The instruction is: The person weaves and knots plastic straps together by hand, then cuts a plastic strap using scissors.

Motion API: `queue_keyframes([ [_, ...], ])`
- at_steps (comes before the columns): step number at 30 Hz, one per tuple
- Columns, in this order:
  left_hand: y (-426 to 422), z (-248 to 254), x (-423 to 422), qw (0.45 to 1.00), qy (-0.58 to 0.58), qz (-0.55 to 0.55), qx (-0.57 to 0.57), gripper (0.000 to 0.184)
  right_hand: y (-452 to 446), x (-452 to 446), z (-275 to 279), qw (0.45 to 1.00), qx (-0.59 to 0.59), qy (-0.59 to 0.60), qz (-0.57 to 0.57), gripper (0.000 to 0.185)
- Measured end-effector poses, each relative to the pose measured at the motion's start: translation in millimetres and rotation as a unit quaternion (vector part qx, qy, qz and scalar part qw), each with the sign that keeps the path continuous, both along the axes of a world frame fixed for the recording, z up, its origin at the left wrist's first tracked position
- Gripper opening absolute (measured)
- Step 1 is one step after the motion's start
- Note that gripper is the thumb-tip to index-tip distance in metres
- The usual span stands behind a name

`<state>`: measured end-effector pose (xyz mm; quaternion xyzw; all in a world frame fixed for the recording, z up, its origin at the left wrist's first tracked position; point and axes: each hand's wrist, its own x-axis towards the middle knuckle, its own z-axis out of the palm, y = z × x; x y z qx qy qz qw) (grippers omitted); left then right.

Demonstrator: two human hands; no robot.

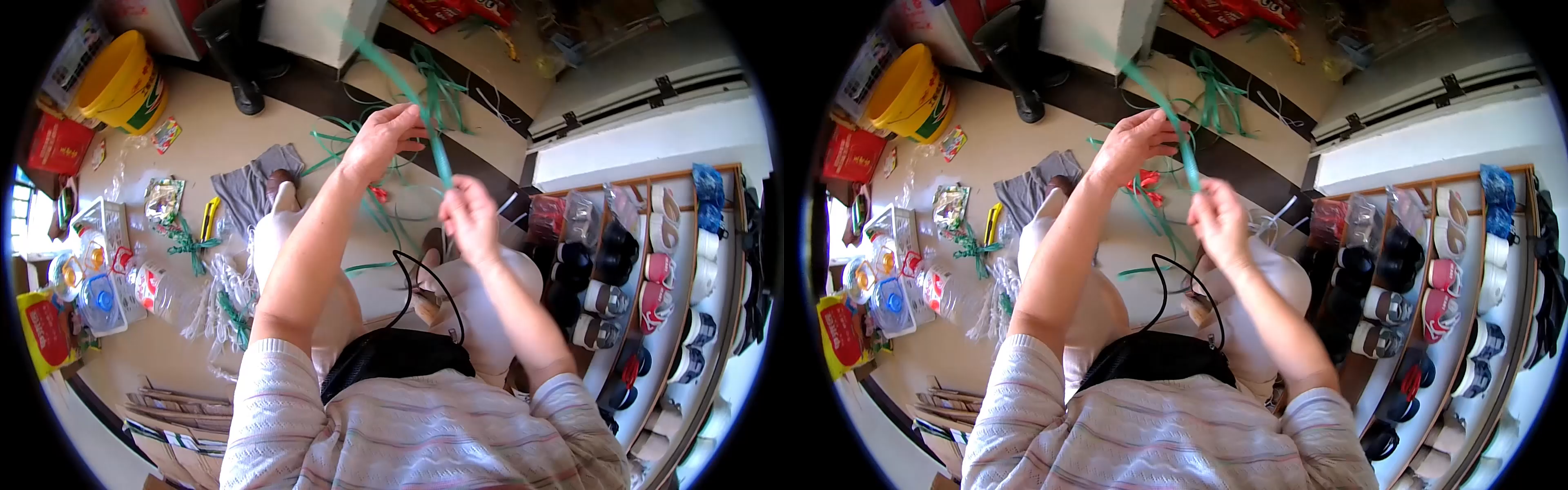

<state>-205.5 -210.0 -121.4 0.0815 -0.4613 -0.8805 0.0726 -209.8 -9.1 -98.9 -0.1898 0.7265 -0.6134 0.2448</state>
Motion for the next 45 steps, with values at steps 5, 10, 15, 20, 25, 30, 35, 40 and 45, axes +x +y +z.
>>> queue_keyframes([
  [5,-11,5,3,0.991,0.012,0.098,0.094,0.033,-1,29,-62,0.994,0.070,-0.051,0.072,0.015],
  [10,-1,1,-2,0.994,-0.015,0.087,0.065,0.027,8,-14,-55,0.983,0.112,-0.032,0.139,0.015],
  [15,17,-15,-20,0.943,0.000,0.245,-0.225,0.032,5,-55,12,0.995,0.085,-0.048,-0.014,0.027],
  [20,35,8,-11,0.844,0.012,0.254,-0.473,0.016,31,-80,84,0.981,-0.068,-0.173,0.060,0.042],
  [25,46,5,-17,0.805,0.074,0.282,-0.517,0.012,51,-70,81,0.994,0.053,-0.077,0.063,0.023],
  [30,66,10,-18,0.730,0.164,0.344,-0.568,0.011,63,-54,41,0.990,-0.050,-0.122,-0.059,0.022],
  [35,92,-5,-5,0.991,-0.081,-0.094,-0.046,0.020,60,-26,6,0.964,-0.149,-0.180,-0.128,0.019],
  [40,94,-29,-14,0.982,-0.068,-0.144,0.097,0.018,77,0,10,0.982,-0.037,-0.176,-0.051,0.020],
  [45,82,-28,-7,0.985,-0.072,-0.152,0.022,0.023,188,-6,59,0.976,0.152,0.024,-0.154,0.016],
])
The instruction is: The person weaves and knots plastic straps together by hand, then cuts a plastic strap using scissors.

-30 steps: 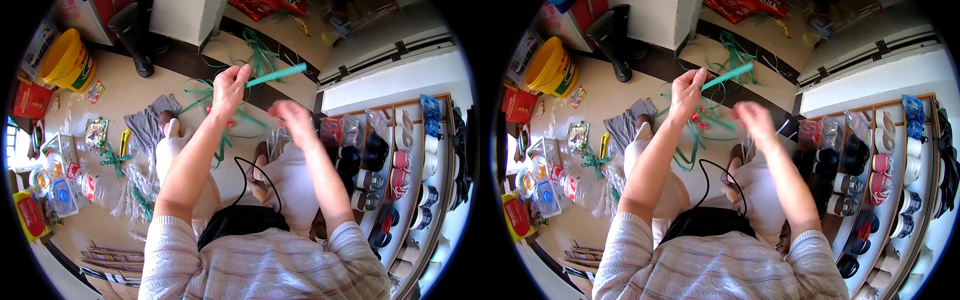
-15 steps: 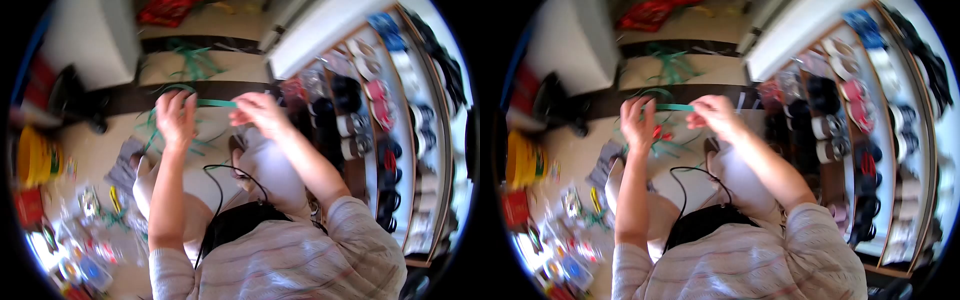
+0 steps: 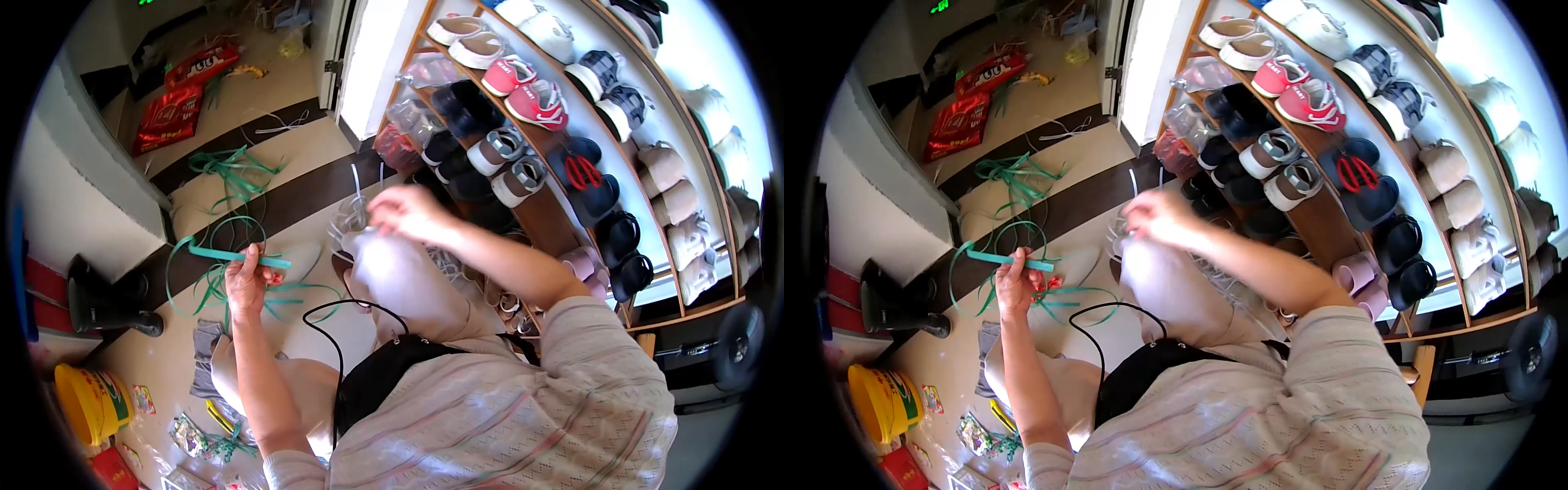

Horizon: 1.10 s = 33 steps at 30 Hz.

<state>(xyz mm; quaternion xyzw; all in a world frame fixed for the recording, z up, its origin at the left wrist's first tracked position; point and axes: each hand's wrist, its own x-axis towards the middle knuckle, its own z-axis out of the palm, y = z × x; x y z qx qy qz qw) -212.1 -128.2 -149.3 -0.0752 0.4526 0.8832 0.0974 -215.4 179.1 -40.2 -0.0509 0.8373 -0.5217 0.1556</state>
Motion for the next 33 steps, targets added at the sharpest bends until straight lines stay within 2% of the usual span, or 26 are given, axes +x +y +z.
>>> queue_keyframes([
  [1,-5,-10,1,1.000,-0.001,0.013,-0.014,0.022,37,-5,6,0.996,0.048,0.040,-0.066,0.015],
  [2,-8,-16,1,0.999,-0.002,0.027,-0.027,0.021,90,-14,-2,0.982,0.015,0.138,-0.124,0.013],
  [3,-9,-12,2,0.999,-0.002,0.015,-0.048,0.021,138,-13,17,0.956,0.085,0.215,-0.179,0.012],
  [4,-11,-7,3,0.998,-0.005,0.006,-0.068,0.020,148,10,73,0.895,0.259,0.253,-0.259,0.015],
  [5,-16,-5,10,0.996,-0.016,0.006,-0.087,0.020,200,13,87,0.829,0.391,0.307,-0.256,0.021],
  [6,-17,2,17,1.000,-0.006,-0.008,-0.023,0.017,239,19,104,0.787,0.485,0.257,-0.281,0.026],
  [7,-22,2,24,1.000,-0.008,-0.010,-0.010,0.018,268,29,112,0.757,0.530,0.274,-0.265,0.030],
  [8,-24,8,33,0.999,-0.001,-0.025,-0.023,0.019,312,30,108,0.729,0.596,0.234,-0.243,0.034],
  [9,-23,13,37,0.999,-0.017,-0.013,-0.024,0.021,355,39,106,0.739,0.598,0.238,-0.200,0.042],
  [10,-33,-6,33,1.000,-0.012,0.004,-0.009,0.022,354,39,101,0.787,0.559,0.209,-0.155,0.047],
  [12,-37,-3,37,0.999,-0.012,0.019,0.038,0.022,380,39,95,0.732,0.637,0.154,-0.185,0.051],
  [13,-43,-6,39,1.000,0.001,0.002,0.031,0.022,362,37,100,0.732,0.632,0.140,-0.212,0.049],
  [15,-56,-10,45,1.000,0.014,-0.021,0.017,0.022,407,32,92,0.755,0.606,0.179,-0.174,0.048],
  [16,-60,-4,51,0.999,0.019,-0.028,0.013,0.022,431,26,89,0.796,0.567,0.139,-0.159,0.047],
  [17,-60,4,50,0.999,0.013,-0.024,0.021,0.021,429,21,89,0.809,0.550,0.121,-0.168,0.045],
  [19,-65,10,56,0.999,0.025,-0.007,0.041,0.021,408,19,96,0.760,0.609,0.099,-0.204,0.046],
  [22,-70,10,53,0.999,0.023,0.010,0.045,0.011,391,21,100,0.639,0.667,0.314,-0.220,0.045],
  [24,-69,13,50,0.998,0.032,0.019,0.056,0.010,360,18,104,0.848,0.405,0.234,-0.250,0.049],
  [25,-69,15,49,0.998,0.035,0.016,0.045,0.009,315,27,107,0.915,0.258,0.180,-0.254,0.051],
  [26,-67,18,48,0.999,0.035,0.009,0.035,0.009,226,39,99,0.954,0.118,0.158,-0.226,0.045],
  [27,-65,21,47,0.999,0.035,0.000,0.026,0.009,186,35,95,0.979,-0.103,-0.039,-0.172,0.037],
  [29,-61,25,45,0.999,0.044,-0.008,0.022,0.009,95,37,41,0.970,-0.136,-0.142,-0.141,0.038],
  [30,-59,26,44,0.999,0.041,0.000,0.012,0.010,38,48,26,0.976,-0.136,-0.161,-0.060,0.037],
  [31,-57,26,44,0.999,0.047,-0.007,0.010,0.011,21,45,-9,0.965,-0.154,-0.208,-0.050,0.034],
  [32,-57,26,46,0.998,0.053,-0.013,0.005,0.012,-25,50,-11,0.931,-0.165,-0.323,0.046,0.030],
  [33,-59,26,47,0.998,0.058,-0.018,-0.001,0.012,-57,59,-20,0.930,-0.183,-0.305,0.097,0.028],
])
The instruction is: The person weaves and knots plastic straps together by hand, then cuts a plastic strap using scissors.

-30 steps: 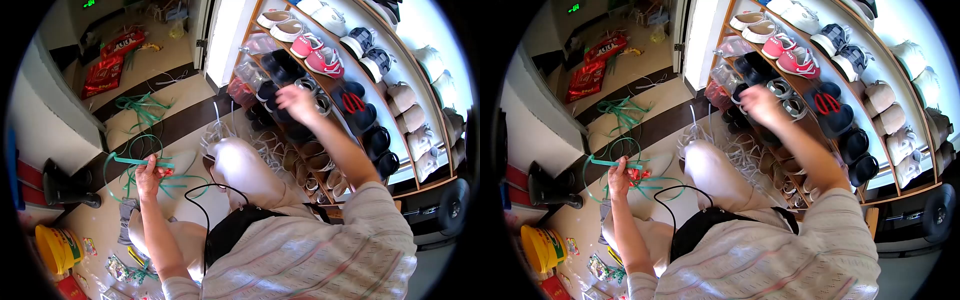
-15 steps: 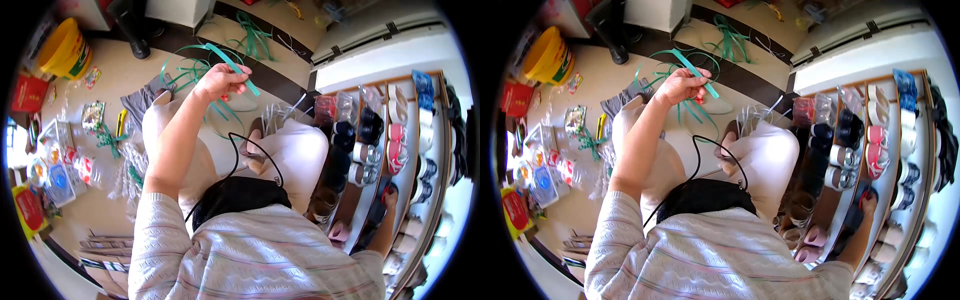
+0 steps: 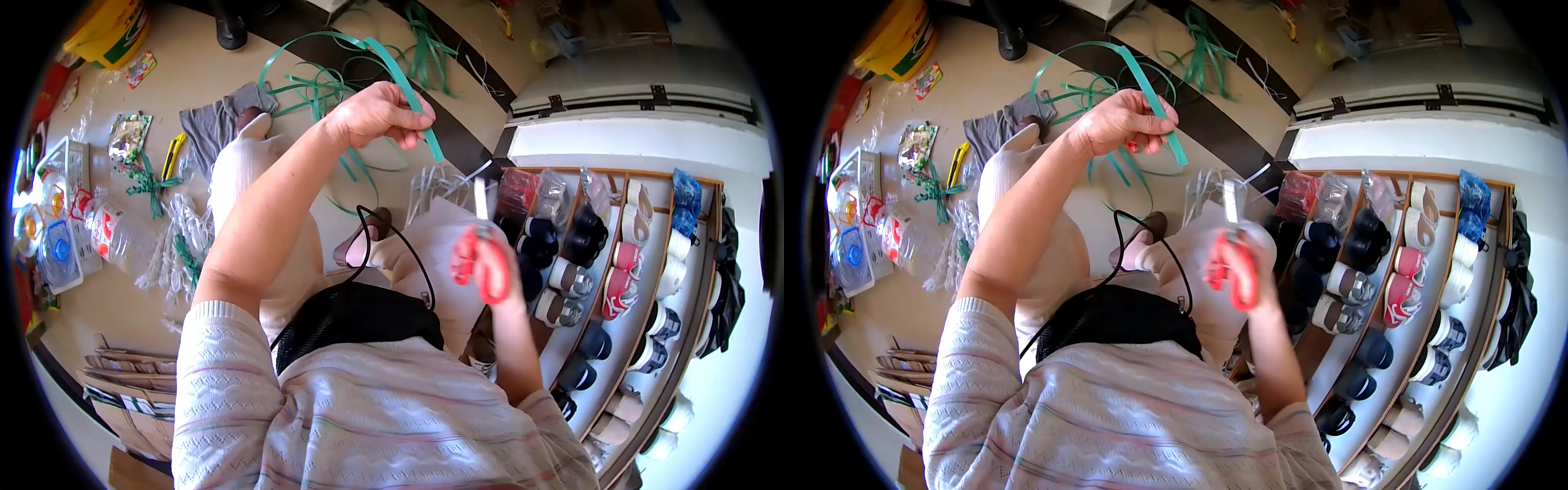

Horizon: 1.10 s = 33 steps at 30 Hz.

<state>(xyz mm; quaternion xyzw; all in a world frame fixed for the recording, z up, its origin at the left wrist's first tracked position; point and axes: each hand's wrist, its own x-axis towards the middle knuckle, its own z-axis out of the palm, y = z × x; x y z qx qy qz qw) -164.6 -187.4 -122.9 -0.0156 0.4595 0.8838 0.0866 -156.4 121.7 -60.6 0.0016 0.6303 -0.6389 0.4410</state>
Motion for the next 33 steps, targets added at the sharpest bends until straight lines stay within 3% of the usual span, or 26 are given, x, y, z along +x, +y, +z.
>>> queue_keyframes([
  [3,-5,-1,4,1.000,-0.003,0.013,-0.011,0.014,-48,8,-14,0.996,-0.051,0.003,0.075,0.027],
  [10,-12,7,6,0.998,-0.005,0.019,-0.062,0.012,-84,-2,-12,0.996,-0.029,0.032,0.080,0.028],
  [33,-8,10,2,0.994,0.034,-0.018,-0.099,0.011,-85,-1,-9,0.997,-0.002,0.044,0.067,0.028],
])
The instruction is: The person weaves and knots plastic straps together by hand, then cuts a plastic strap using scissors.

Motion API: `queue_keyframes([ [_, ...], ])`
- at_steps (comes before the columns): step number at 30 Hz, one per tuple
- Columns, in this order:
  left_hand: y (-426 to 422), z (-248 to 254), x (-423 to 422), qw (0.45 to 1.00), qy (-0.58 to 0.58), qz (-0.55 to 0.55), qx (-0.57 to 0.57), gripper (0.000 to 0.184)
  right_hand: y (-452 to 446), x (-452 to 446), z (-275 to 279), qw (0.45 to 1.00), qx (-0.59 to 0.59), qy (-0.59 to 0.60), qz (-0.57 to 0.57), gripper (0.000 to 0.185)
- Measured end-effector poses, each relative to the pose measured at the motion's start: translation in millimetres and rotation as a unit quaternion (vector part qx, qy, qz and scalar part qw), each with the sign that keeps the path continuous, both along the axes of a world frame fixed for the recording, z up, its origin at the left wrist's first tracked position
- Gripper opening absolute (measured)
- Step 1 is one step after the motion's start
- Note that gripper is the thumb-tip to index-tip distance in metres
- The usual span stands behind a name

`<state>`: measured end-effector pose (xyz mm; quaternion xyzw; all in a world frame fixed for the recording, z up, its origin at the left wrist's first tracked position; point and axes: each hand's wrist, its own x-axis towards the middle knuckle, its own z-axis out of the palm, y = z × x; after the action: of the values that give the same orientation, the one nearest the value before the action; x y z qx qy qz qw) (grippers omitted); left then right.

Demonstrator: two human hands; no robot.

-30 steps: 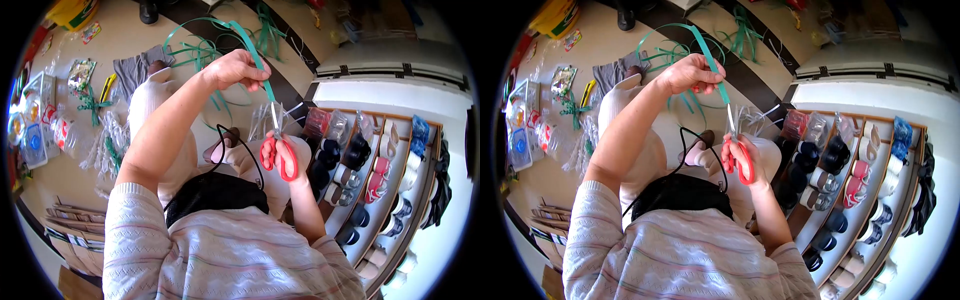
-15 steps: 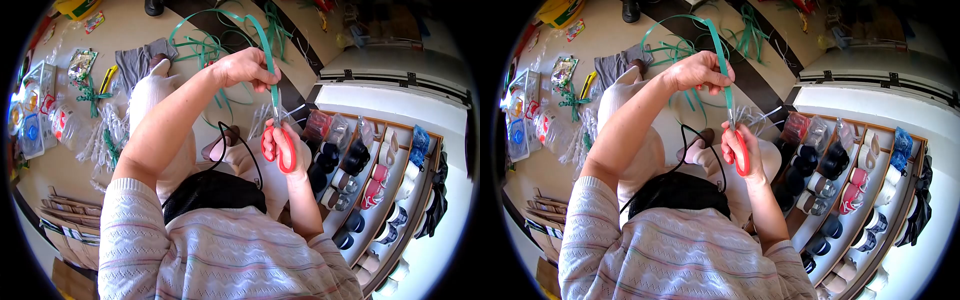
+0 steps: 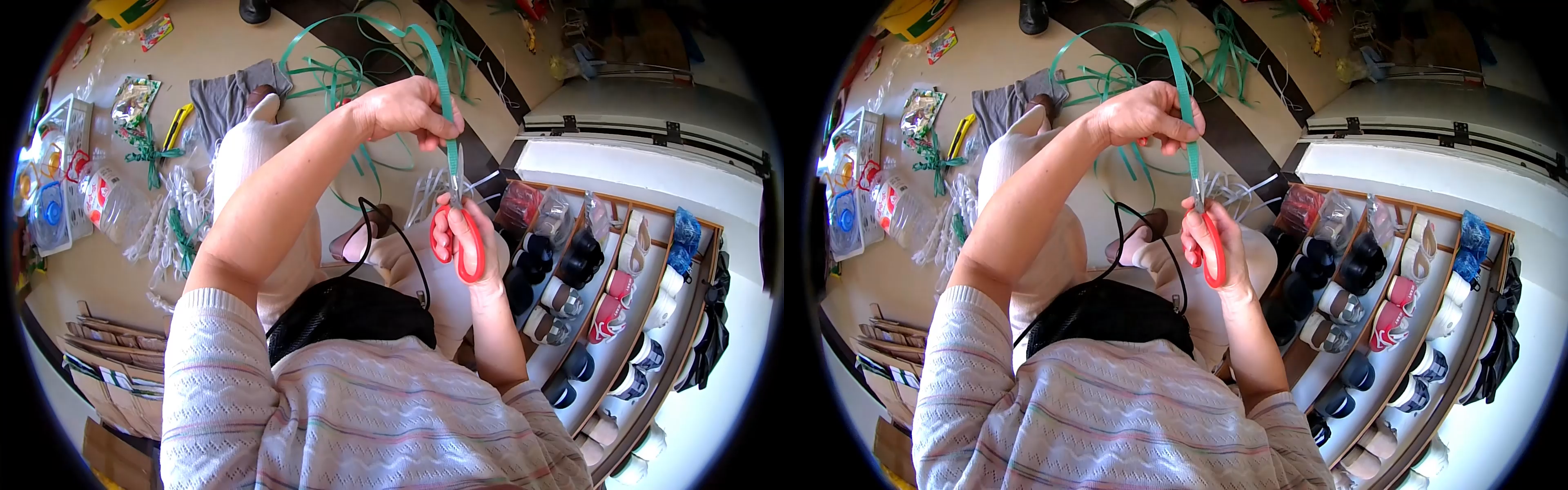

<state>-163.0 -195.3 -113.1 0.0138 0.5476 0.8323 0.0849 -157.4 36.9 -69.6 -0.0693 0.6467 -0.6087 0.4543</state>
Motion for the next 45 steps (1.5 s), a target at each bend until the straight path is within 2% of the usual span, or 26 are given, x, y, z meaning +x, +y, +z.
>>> queue_keyframes([
  [17,3,4,1,1.000,-0.010,0.015,-0.024,0.010,2,-1,-6,0.997,0.043,0.069,0.009,0.023],
  [23,3,6,2,1.000,-0.028,0.007,-0.007,0.013,1,1,-5,0.997,0.063,0.052,-0.004,0.021],
  [26,0,10,2,0.995,-0.077,0.053,0.026,0.014,0,3,-4,0.994,0.083,0.074,-0.006,0.022],
  [29,-4,-14,-13,0.988,-0.092,0.106,0.066,0.016,2,5,-7,0.990,0.095,0.107,0.002,0.024],
  [32,-2,-11,-11,0.987,-0.090,0.117,0.063,0.016,5,3,-8,0.985,0.113,0.127,0.017,0.025],
  [35,-3,1,-5,0.989,-0.098,0.110,0.010,0.016,4,-2,-10,0.986,0.090,0.141,0.024,0.026],
  [45,2,-1,-5,0.988,-0.103,0.102,0.048,0.014,2,-4,-5,0.981,0.140,0.135,0.027,0.028],
])
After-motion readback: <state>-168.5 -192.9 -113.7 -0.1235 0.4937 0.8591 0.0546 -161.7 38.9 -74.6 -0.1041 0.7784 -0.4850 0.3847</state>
